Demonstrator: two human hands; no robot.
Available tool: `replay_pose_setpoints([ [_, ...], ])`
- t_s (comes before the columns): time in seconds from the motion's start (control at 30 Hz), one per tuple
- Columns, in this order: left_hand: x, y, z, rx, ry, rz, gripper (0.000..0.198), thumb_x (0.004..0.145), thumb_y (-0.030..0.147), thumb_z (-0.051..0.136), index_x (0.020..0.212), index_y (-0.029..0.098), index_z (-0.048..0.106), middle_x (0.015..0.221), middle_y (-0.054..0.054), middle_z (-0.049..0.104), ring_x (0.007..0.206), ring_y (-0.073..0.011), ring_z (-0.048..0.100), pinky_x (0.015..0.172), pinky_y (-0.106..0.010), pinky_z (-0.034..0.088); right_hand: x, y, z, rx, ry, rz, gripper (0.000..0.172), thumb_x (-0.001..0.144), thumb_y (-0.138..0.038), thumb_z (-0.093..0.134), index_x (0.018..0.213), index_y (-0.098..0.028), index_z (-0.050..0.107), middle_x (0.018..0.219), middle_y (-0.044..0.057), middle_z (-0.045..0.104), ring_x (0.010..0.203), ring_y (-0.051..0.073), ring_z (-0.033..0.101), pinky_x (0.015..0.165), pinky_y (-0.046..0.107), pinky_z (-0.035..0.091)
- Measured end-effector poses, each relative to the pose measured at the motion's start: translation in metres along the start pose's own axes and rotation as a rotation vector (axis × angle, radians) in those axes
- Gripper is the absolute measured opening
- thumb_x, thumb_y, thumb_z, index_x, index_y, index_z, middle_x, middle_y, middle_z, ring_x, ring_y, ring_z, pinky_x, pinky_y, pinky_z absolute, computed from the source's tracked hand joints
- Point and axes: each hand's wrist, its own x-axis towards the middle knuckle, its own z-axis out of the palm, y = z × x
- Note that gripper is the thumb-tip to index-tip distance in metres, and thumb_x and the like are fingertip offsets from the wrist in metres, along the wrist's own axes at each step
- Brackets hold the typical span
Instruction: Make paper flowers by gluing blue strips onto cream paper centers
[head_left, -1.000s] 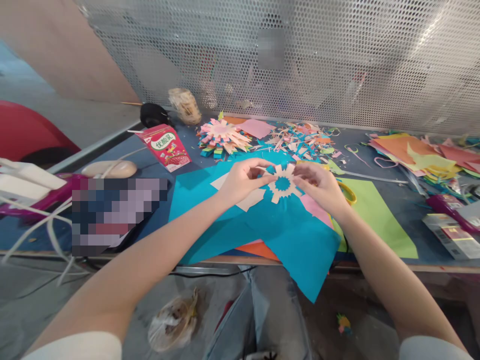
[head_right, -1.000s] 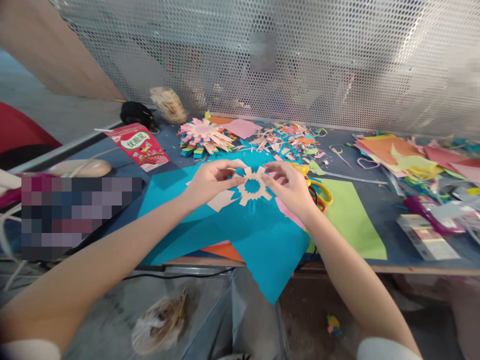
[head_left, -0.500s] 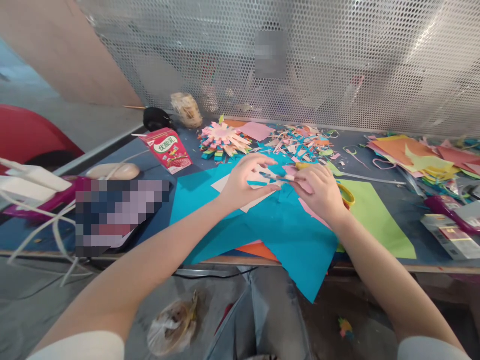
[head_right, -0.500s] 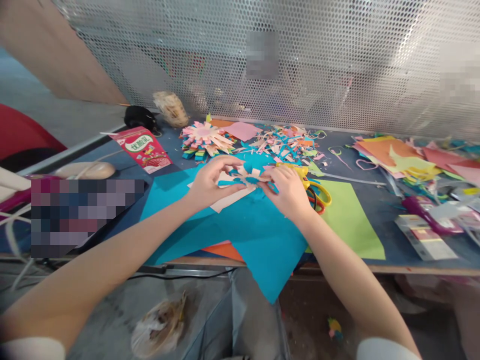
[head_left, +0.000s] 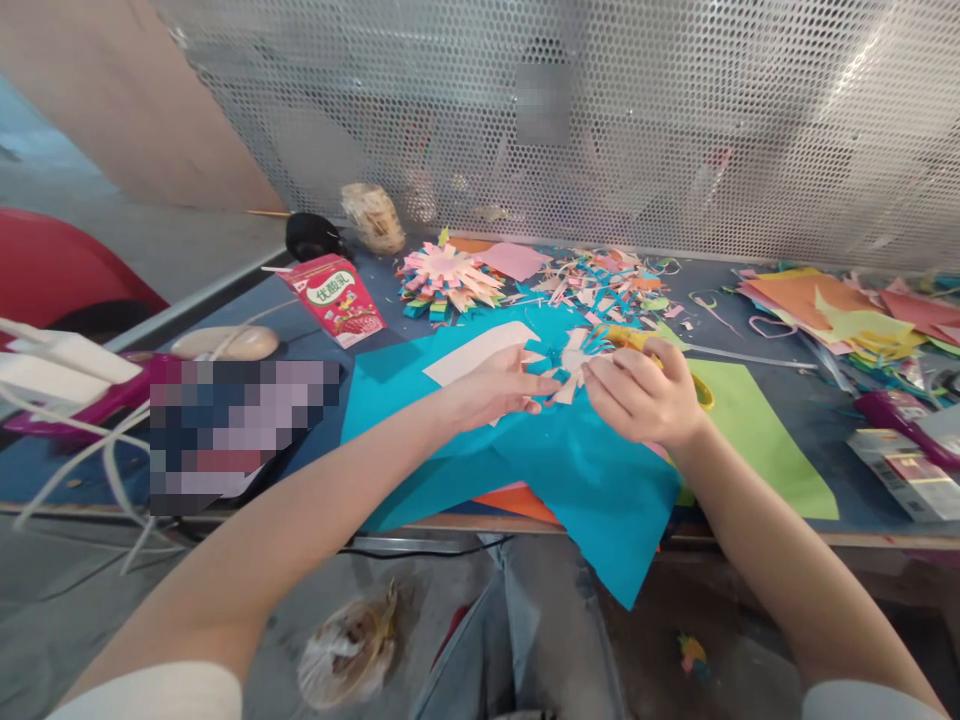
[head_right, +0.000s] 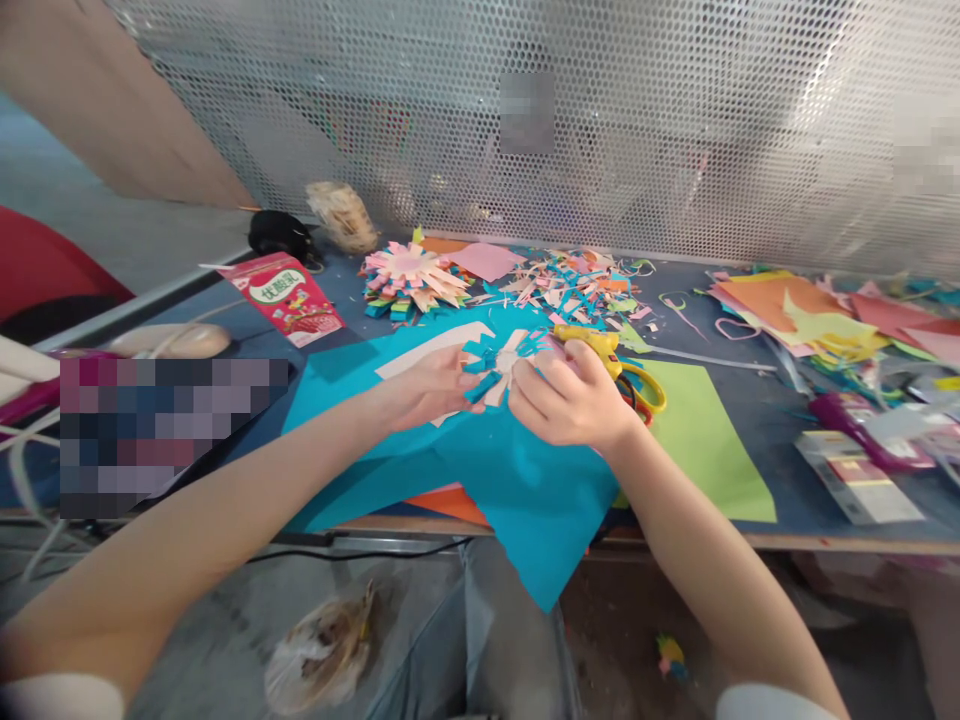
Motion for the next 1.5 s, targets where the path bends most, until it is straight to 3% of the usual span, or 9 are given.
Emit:
replay_pose_setpoints([
  [0.1, -0.0013, -0.0009, 0.0012, -0.181, 0.048, -0.152, 0.062, 0.038, 0.029, 0.089, 0.083, 0.021, 0.047, 0.073, 0.003, 0.055, 0.06, -0.0086, 0.055, 0.052, -0.023, 0.042, -0.0001, 0.0002, 0.0005, 0.014, 0.014, 0.014, 0.022, 0.089, -0.026, 0.047, 0.076, -0.033, 0.064, 0.091, -0.003, 0.071, 0.091, 0.02, 0.061, 0.082, 0.047, 0.046],
  [0.2, -0.0011, -0.0001, 0.0004, -0.214, 0.051, -0.16, 0.057, 0.041, 0.023, 0.088, 0.082, 0.019, 0.048, 0.074, 0.003, 0.058, 0.062, -0.0092, 0.056, 0.052, -0.023, 0.04, -0.0005, 0.0006, 0.0009, 0.019, 0.009, 0.021, 0.022, 0.088, -0.026, 0.048, 0.075, -0.032, 0.064, 0.089, -0.002, 0.071, 0.092, 0.021, 0.061, 0.082, 0.048, 0.046],
  [0.6, -0.001, -0.0022, -0.0023, -0.242, 0.045, -0.182, 0.055, 0.044, 0.021, 0.088, 0.08, 0.02, 0.046, 0.074, 0.004, 0.055, 0.065, -0.0093, 0.057, 0.054, -0.024, 0.042, 0.0012, -0.0013, -0.0023, -0.031, -0.026, -0.02, 0.025, 0.089, -0.025, 0.045, 0.072, -0.032, 0.063, 0.09, -0.003, 0.072, 0.086, 0.02, 0.062, 0.076, 0.046, 0.047],
  [0.87, 0.001, 0.0027, -0.0018, -0.313, 0.093, -0.274, 0.048, 0.052, 0.018, 0.083, 0.078, 0.021, 0.043, 0.068, 0.005, 0.054, 0.059, -0.0091, 0.055, 0.051, -0.024, 0.043, 0.0015, -0.0024, -0.0025, -0.061, -0.043, -0.043, 0.025, 0.089, -0.024, 0.046, 0.073, -0.032, 0.063, 0.089, -0.004, 0.072, 0.083, 0.019, 0.06, 0.072, 0.044, 0.045],
  [0.97, 0.0019, 0.0016, -0.002, -0.295, 0.107, -0.267, 0.046, 0.052, 0.016, 0.082, 0.078, 0.02, 0.043, 0.069, 0.005, 0.054, 0.059, -0.0087, 0.055, 0.05, -0.023, 0.044, 0.0001, -0.0016, -0.0011, -0.256, 0.063, -0.202, 0.024, 0.089, -0.021, 0.046, 0.074, -0.031, 0.062, 0.09, -0.004, 0.072, 0.079, 0.016, 0.06, 0.067, 0.04, 0.044],
  [1.07, 0.0016, 0.0002, -0.0015, -0.267, 0.105, -0.233, 0.042, 0.055, 0.016, 0.081, 0.079, 0.019, 0.046, 0.069, 0.005, 0.052, 0.06, -0.0081, 0.055, 0.051, -0.022, 0.045, -0.0009, -0.0009, 0.0012, -0.521, 0.285, -0.43, 0.022, 0.087, -0.018, 0.049, 0.074, -0.029, 0.062, 0.088, -0.004, 0.071, 0.079, 0.014, 0.058, 0.066, 0.036, 0.042],
  [1.17, 0.0004, 0.0002, -0.001, -0.239, 0.099, -0.211, 0.042, 0.056, 0.015, 0.08, 0.081, 0.017, 0.047, 0.071, 0.004, 0.053, 0.06, -0.0078, 0.056, 0.052, -0.022, 0.046, 0.0002, -0.0012, 0.0022, -0.655, 0.431, -0.546, 0.017, 0.084, -0.017, 0.054, 0.071, -0.025, 0.062, 0.084, -0.003, 0.07, 0.08, 0.014, 0.055, 0.069, 0.035, 0.041],
  [1.5, 0.002, -0.0007, -0.0019, -0.266, 0.08, -0.216, 0.039, 0.059, 0.016, 0.077, 0.078, 0.018, 0.044, 0.068, 0.005, 0.052, 0.058, -0.008, 0.055, 0.05, -0.021, 0.045, 0.0, -0.0025, 0.0031, -0.662, 0.429, -0.55, 0.015, 0.084, -0.019, 0.056, 0.071, -0.024, 0.063, 0.084, -0.002, 0.069, 0.082, 0.014, 0.052, 0.075, 0.035, 0.04],
])
